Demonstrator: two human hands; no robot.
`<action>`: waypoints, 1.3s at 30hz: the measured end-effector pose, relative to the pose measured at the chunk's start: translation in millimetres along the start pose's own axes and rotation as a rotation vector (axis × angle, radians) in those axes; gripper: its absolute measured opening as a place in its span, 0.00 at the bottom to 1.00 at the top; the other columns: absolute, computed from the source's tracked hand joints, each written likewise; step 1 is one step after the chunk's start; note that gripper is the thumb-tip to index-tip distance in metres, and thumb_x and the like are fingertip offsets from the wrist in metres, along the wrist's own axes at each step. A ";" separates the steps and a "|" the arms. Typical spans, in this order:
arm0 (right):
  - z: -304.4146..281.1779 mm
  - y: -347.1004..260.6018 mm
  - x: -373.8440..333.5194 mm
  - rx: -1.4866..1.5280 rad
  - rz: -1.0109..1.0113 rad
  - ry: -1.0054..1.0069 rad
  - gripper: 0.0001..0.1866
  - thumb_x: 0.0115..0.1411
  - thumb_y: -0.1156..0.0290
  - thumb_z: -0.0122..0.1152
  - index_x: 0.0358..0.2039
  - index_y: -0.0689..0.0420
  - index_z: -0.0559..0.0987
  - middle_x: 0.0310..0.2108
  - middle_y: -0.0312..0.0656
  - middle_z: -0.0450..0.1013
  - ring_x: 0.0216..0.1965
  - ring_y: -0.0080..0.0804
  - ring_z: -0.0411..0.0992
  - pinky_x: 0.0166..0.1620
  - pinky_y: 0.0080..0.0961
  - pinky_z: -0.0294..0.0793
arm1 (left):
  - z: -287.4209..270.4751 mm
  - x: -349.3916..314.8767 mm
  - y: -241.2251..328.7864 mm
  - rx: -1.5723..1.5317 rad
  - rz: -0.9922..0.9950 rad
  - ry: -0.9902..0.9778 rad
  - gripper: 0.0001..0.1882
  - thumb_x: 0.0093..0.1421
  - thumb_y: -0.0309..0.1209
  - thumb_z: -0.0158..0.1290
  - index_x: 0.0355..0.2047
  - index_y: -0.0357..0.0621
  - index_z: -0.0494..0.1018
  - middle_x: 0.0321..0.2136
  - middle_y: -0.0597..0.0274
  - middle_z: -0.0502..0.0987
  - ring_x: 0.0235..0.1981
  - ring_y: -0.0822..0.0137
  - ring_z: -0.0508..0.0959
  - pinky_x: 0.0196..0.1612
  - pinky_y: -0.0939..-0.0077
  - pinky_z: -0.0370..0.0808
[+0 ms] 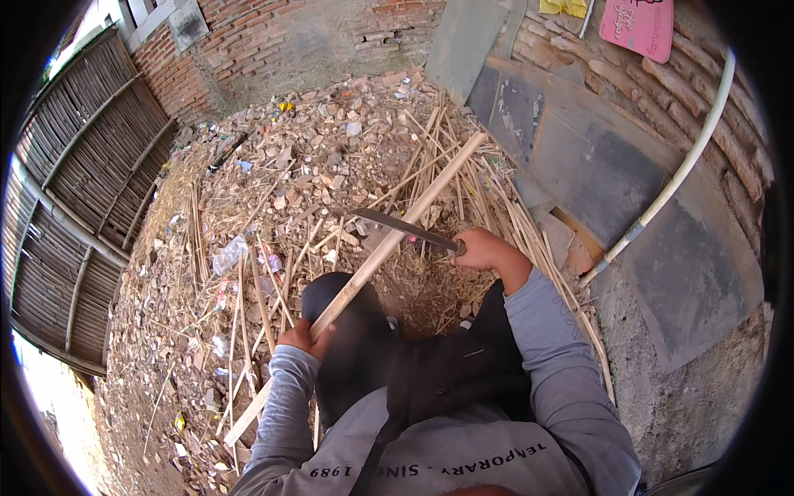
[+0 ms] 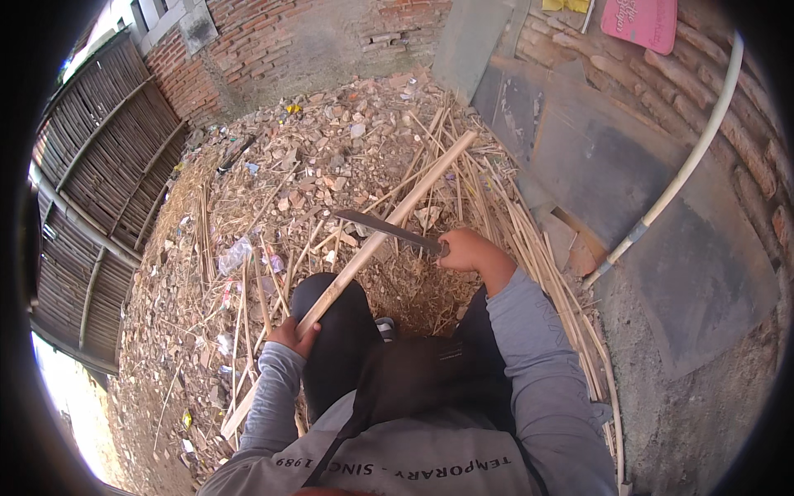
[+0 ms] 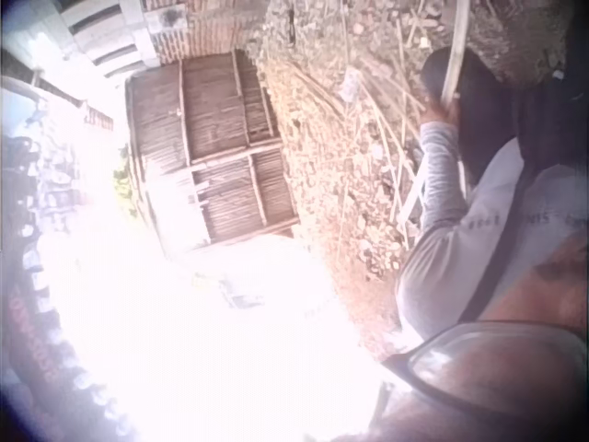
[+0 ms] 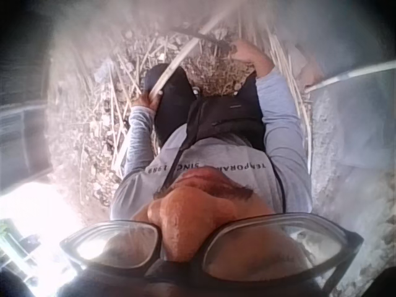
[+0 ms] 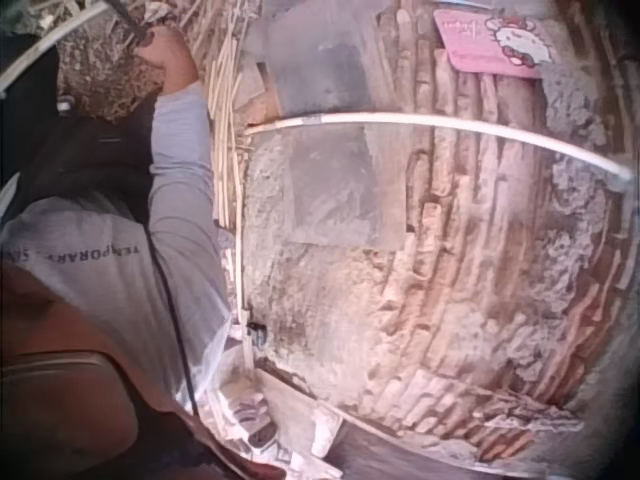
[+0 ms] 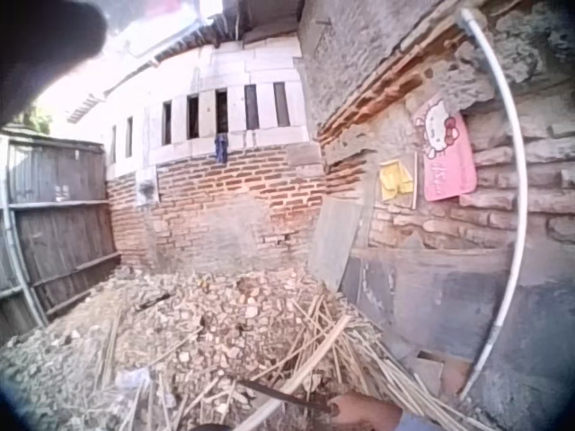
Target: The person uses a billhook tool to shave thin layers off a piece of wood, working by hand in an outdoor setting with debris and wood shavings on the ground.
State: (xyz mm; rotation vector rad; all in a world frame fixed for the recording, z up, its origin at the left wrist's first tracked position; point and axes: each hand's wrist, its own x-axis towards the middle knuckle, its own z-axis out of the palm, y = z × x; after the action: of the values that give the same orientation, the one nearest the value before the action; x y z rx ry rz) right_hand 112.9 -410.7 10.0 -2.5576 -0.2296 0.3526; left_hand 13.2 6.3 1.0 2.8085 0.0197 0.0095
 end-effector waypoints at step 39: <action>7.1 9.4 -0.9 -0.069 -0.037 0.151 0.23 0.46 0.58 0.68 0.41 0.59 0.81 0.33 0.55 0.77 0.38 0.51 0.76 0.42 0.41 0.75 | -3.6 -3.1 1.8 0.011 -0.003 -0.029 0.25 0.62 0.53 0.48 0.31 0.38 0.71 0.24 0.35 0.76 0.30 0.34 0.77 0.35 0.44 0.74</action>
State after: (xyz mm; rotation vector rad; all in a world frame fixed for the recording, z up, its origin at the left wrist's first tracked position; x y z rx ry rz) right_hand 110.8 -415.3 -0.7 -2.6291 -0.2355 0.1386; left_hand 10.1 5.8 5.0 2.8187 0.0170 -0.0321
